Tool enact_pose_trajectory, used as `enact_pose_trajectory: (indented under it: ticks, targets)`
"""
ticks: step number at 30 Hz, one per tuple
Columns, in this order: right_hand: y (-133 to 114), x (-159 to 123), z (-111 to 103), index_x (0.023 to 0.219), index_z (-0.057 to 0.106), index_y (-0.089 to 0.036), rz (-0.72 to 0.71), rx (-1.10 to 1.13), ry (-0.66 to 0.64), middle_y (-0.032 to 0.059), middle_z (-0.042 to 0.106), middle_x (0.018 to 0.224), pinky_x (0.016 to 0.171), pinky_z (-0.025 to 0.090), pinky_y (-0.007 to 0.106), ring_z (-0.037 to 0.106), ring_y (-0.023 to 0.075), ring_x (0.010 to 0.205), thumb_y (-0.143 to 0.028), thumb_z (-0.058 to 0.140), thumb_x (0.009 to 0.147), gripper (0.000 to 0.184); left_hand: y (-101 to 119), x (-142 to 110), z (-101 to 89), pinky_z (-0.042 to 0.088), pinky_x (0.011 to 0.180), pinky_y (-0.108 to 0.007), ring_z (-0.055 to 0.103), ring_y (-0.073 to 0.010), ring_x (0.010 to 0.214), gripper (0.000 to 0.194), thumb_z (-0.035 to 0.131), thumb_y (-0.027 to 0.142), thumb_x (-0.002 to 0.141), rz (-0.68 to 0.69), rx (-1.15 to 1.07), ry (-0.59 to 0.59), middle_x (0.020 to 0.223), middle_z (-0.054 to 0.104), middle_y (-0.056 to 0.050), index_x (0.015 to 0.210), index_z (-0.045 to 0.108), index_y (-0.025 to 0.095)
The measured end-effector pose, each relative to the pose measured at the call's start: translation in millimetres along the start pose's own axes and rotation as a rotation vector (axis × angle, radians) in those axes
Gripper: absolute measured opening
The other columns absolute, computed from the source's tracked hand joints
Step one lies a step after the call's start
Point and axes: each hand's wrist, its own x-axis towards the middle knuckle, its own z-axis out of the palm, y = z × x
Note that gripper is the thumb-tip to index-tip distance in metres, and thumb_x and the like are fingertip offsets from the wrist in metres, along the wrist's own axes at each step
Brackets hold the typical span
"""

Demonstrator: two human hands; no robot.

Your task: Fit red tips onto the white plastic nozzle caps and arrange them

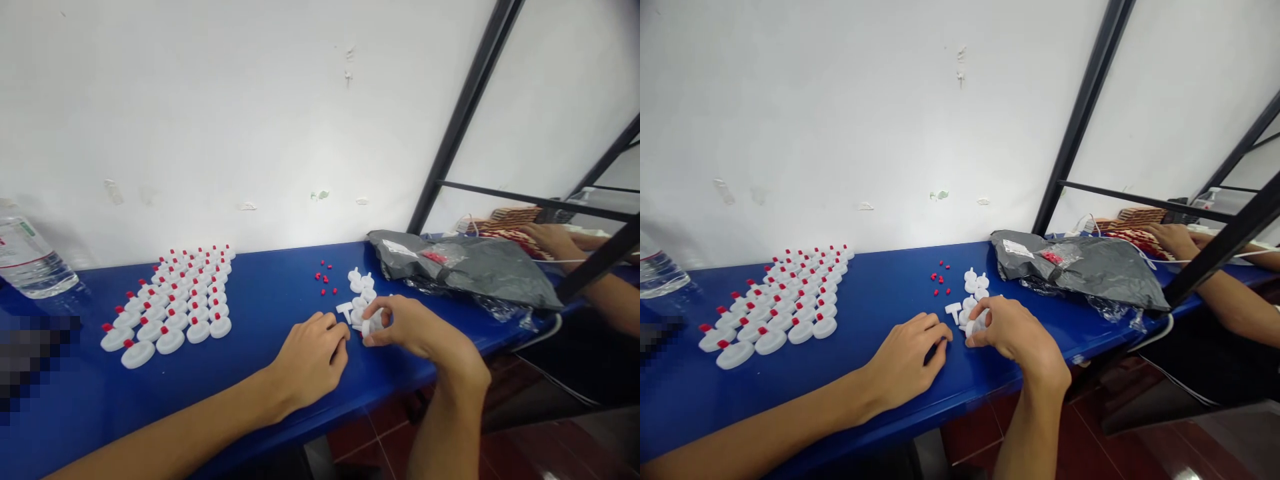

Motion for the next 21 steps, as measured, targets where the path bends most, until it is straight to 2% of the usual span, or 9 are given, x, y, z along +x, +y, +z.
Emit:
enact_pose_trajectory:
  ticks: [4,7,10,14,17,21]
  targets:
    - [-3.2,-0.2,0.4,0.094,0.078,-0.026,-0.035,-0.016,-0.011,-0.0001,0.068,0.08,0.062,0.041,0.027,0.063,0.0179,0.069,-0.034,0.079,0.067,0.028,0.2,-1.0,1.5,0.047,0.072,-0.033,0.06,-0.0201,0.091,0.023,0.045,0.019,0.097,0.002,0.0,-0.004,0.095,0.065,-0.003,0.1,0.067,0.021]
    - [-3.0,-8.4,-5.2,0.1,0.077,-0.027,-0.071,-0.019,0.021,0.0009,0.068,0.084,0.065,0.042,0.028,0.063,0.0189,0.073,-0.043,0.075,0.074,0.03,0.6,-1.6,1.4,0.047,0.073,-0.032,0.061,-0.0198,0.093,0.024,0.044,0.021,0.099,0.016,-0.01,-0.003,0.099,0.065,-0.003,0.106,0.067,0.022]
    - [-1.4,-20.3,-15.0,0.104,0.076,-0.03,-0.087,0.018,0.132,-0.0001,0.066,0.081,0.067,0.043,0.029,0.06,0.0185,0.072,-0.051,0.071,0.079,0.034,1.4,-0.6,0.0,0.048,0.074,-0.032,0.062,-0.0203,0.094,0.031,0.043,0.023,0.101,0.063,0.007,-0.031,0.103,0.064,-0.003,0.124,0.063,0.026]
    - [1.0,-28.8,-24.0,0.104,0.075,-0.03,-0.05,0.031,0.323,-0.0006,0.065,0.078,0.065,0.042,0.03,0.059,0.0183,0.068,-0.056,0.069,0.079,0.038,1.9,1.5,-1.1,0.049,0.07,-0.032,0.063,-0.0191,0.082,0.046,0.044,0.026,0.101,0.099,0.073,-0.077,0.107,0.062,-0.005,0.146,0.049,0.032]
    - [1.6,-27.6,-24.0,0.104,0.075,-0.029,-0.045,0.049,0.391,-0.0005,0.065,0.076,0.065,0.042,0.03,0.058,0.0181,0.066,-0.058,0.068,0.08,0.039,1.0,2.1,-0.4,0.049,0.068,-0.032,0.062,-0.0186,0.078,0.042,0.044,0.027,0.101,0.1,0.078,-0.089,0.105,0.061,-0.005,0.141,0.056,0.031]
    - [-0.4,-23.6,-21.0,0.104,0.074,-0.029,-0.068,0.07,0.383,0.0001,0.066,0.077,0.064,0.044,0.03,0.059,0.0184,0.066,-0.058,0.068,0.08,0.038,-0.7,1.6,1.9,0.05,0.069,-0.031,0.064,-0.0182,0.08,0.036,0.045,0.027,0.101,0.093,0.026,-0.065,0.101,0.062,-0.003,0.131,0.065,0.03]
